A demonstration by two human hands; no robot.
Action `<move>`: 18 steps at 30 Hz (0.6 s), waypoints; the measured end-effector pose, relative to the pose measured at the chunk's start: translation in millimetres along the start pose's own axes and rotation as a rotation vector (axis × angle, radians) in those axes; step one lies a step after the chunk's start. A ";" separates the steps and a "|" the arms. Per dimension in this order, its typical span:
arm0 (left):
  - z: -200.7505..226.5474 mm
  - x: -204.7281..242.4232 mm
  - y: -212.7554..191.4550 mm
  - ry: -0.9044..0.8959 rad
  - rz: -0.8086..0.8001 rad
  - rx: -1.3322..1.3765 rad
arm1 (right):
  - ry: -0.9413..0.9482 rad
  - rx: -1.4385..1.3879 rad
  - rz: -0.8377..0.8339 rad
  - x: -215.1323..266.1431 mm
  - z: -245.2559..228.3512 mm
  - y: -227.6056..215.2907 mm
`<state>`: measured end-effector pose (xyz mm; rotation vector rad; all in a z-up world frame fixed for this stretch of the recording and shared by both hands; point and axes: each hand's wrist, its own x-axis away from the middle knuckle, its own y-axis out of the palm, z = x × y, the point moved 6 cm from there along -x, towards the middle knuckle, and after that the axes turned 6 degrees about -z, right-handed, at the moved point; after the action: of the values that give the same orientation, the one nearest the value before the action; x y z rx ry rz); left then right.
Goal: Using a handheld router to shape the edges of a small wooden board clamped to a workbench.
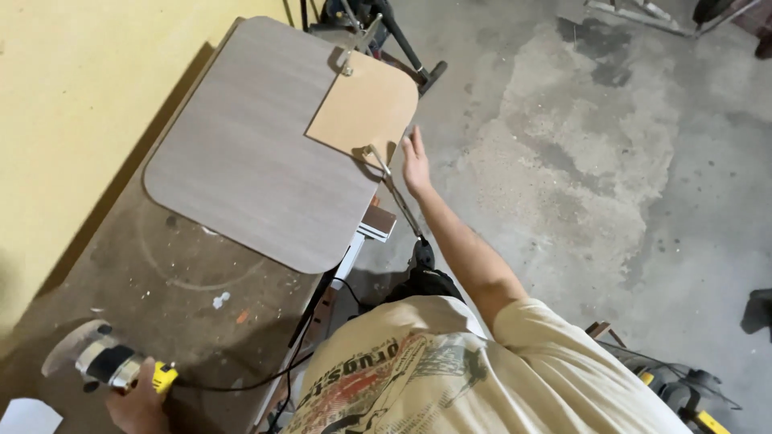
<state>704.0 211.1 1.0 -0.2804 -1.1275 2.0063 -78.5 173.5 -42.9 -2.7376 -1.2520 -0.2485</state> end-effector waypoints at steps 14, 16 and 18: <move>199.0 165.9 -24.3 0.652 0.355 -0.298 | 0.077 -0.169 0.011 -52.6 -11.4 -5.9; 246.1 194.7 4.6 0.684 0.280 -0.234 | 0.033 -0.162 -0.007 -64.9 -6.7 -11.2; 267.5 192.0 76.0 0.628 -0.023 -0.341 | -0.025 -0.180 -0.062 -73.1 -11.5 -16.5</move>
<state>395.0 165.0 129.8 -0.9894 -1.0350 1.5220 -139.2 128.2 -45.5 -2.8613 -1.3863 -0.3504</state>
